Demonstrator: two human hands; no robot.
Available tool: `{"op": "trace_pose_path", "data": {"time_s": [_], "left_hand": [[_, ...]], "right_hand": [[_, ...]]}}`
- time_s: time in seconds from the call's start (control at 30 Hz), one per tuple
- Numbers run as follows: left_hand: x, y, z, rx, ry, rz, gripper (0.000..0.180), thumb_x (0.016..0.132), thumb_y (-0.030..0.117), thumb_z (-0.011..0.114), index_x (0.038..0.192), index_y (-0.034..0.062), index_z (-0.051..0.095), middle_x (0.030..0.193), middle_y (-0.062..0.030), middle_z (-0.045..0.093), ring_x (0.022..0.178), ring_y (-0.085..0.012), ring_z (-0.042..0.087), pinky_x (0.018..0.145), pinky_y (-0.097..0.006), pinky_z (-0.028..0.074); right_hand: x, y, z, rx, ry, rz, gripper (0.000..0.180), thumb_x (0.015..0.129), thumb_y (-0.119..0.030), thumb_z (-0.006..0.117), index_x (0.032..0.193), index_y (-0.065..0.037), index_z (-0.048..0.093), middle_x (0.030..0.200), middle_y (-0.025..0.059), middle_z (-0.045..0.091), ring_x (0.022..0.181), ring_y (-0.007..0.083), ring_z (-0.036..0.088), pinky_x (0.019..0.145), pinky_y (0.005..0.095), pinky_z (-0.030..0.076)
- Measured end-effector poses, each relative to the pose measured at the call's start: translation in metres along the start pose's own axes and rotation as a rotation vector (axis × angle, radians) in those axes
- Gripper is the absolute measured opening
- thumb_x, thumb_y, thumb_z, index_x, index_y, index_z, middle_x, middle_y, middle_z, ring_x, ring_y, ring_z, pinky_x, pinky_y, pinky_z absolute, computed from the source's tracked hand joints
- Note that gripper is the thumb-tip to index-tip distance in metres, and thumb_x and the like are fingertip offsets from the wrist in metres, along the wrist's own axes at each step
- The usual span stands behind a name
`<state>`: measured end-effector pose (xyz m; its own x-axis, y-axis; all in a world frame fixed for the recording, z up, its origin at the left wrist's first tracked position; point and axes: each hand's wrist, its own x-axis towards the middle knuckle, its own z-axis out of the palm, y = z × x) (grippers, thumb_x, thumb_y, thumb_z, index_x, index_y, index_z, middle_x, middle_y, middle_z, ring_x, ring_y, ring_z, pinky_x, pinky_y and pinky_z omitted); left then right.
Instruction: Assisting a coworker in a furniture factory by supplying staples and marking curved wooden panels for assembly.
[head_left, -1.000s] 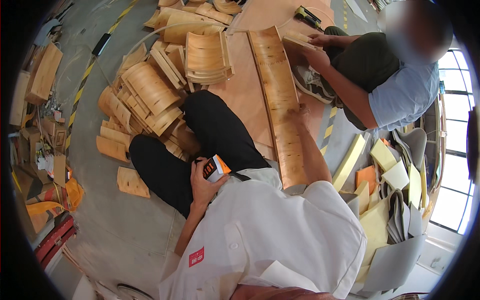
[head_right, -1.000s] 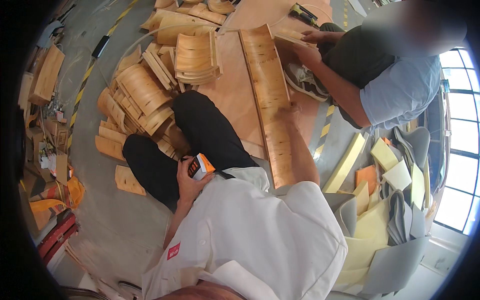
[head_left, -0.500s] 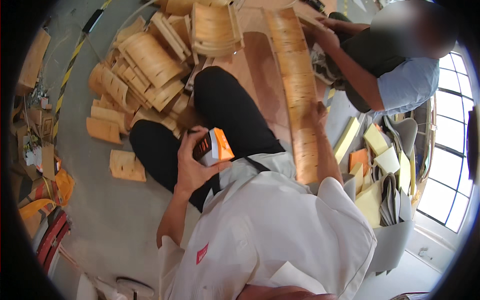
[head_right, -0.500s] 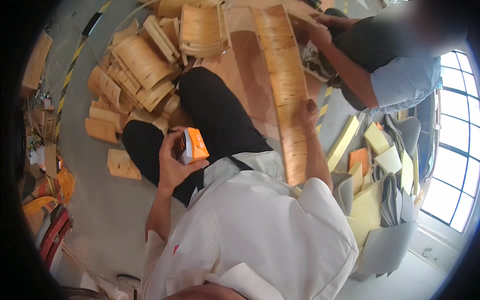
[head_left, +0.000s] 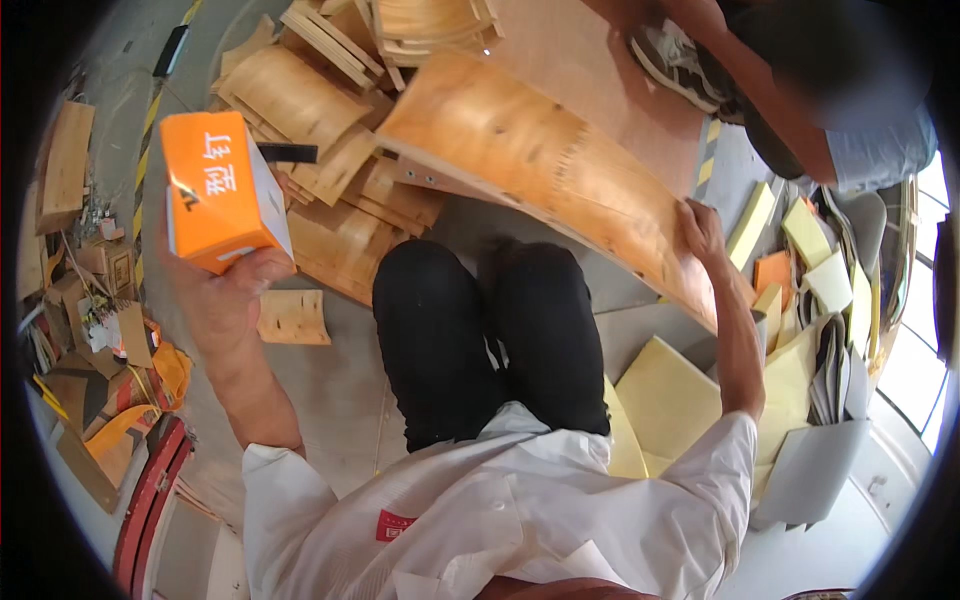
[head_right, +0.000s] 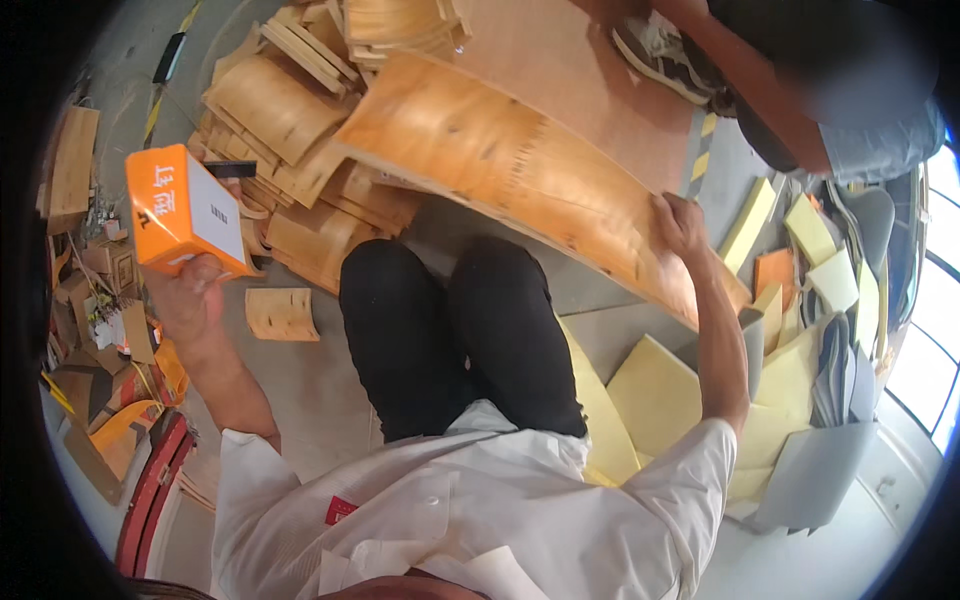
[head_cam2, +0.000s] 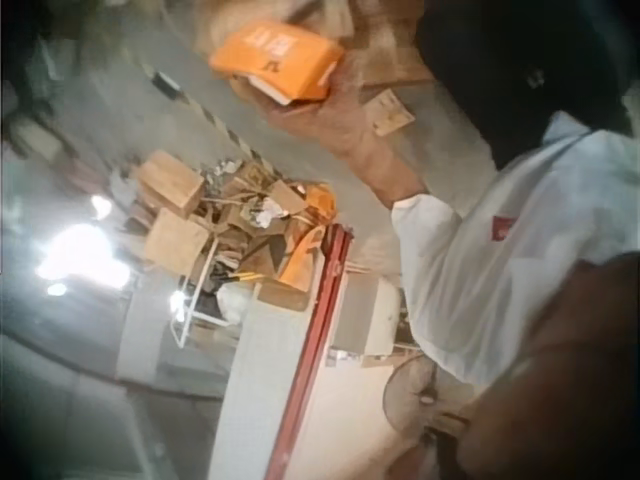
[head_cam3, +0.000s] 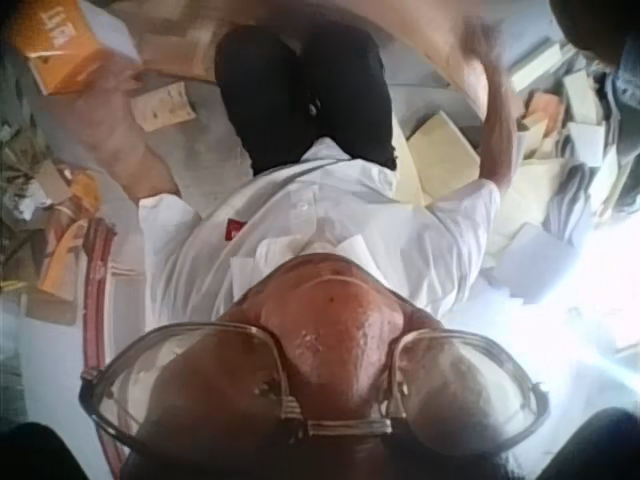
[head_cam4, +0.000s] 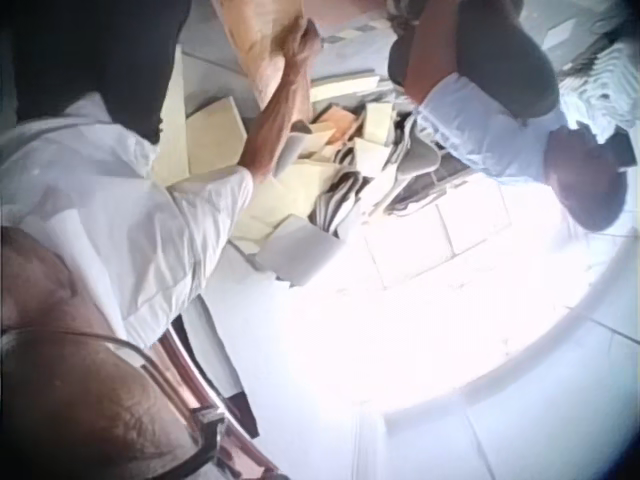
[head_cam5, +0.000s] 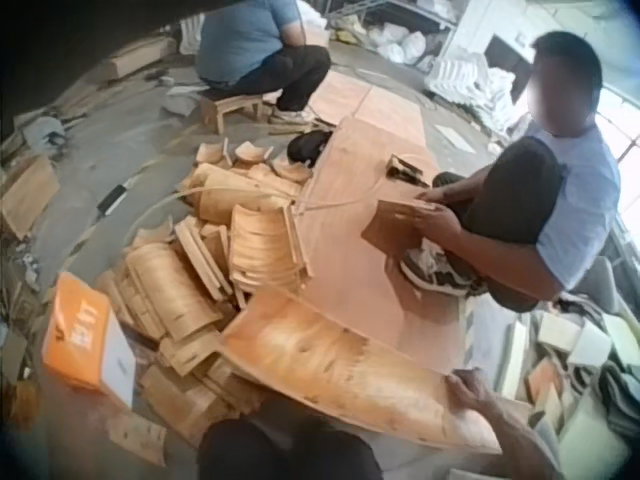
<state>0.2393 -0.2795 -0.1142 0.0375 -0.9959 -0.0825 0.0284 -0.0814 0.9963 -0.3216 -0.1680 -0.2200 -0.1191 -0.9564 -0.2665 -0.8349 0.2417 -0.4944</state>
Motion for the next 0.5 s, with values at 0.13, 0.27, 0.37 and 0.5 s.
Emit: {"op": "trace_pose_path", "data": {"time_s": [0.13,0.27,0.37,0.5], "left_hand": [[-0.027,-0.023,0.01,-0.029,0.01,0.068,0.101,0.052,0.04,0.095,0.129,-0.005,0.047,0.119,-0.0187,0.061,0.097,-0.0297,0.066,0.086,-0.042,0.056],[-0.056,-0.066,0.023,-0.071,0.003,0.11,0.1,0.056,0.03,0.094,0.135,-0.0023,0.043,0.129,-0.0184,0.054,0.109,-0.0331,0.06,0.099,-0.051,0.048],[-0.081,-0.093,0.043,-0.157,-0.087,0.037,0.099,0.056,0.029,0.094,0.135,-0.0021,0.043,0.129,-0.0181,0.054,0.109,-0.0331,0.06,0.099,-0.051,0.048],[-0.097,-0.097,0.081,-0.245,-0.148,-0.024,0.097,0.056,0.026,0.093,0.134,-0.0018,0.044,0.128,-0.0176,0.055,0.11,-0.033,0.06,0.099,-0.051,0.048]], "right_hand": [[0.019,0.0,0.047,0.041,-0.166,-0.167,0.044,0.098,-0.029,0.047,0.069,0.004,0.051,0.059,0.0226,0.043,0.051,0.0295,0.039,0.054,0.042,0.038],[0.039,0.019,0.083,0.035,-0.188,-0.224,0.052,0.095,-0.043,0.051,0.067,-0.001,0.06,0.059,0.0201,0.054,0.054,0.0293,0.055,0.058,0.0433,0.044],[0.054,0.005,0.127,0.1,-0.333,-0.113,0.058,0.095,-0.052,0.048,0.07,-0.003,0.065,0.056,0.0123,0.057,0.054,0.0246,0.055,0.056,0.0411,0.045],[0.046,0.014,0.152,0.069,-0.169,-0.241,0.06,0.096,-0.054,0.044,0.086,-0.002,0.071,0.077,0.022,0.067,0.077,0.0383,0.065,0.074,0.0466,0.049]]}}
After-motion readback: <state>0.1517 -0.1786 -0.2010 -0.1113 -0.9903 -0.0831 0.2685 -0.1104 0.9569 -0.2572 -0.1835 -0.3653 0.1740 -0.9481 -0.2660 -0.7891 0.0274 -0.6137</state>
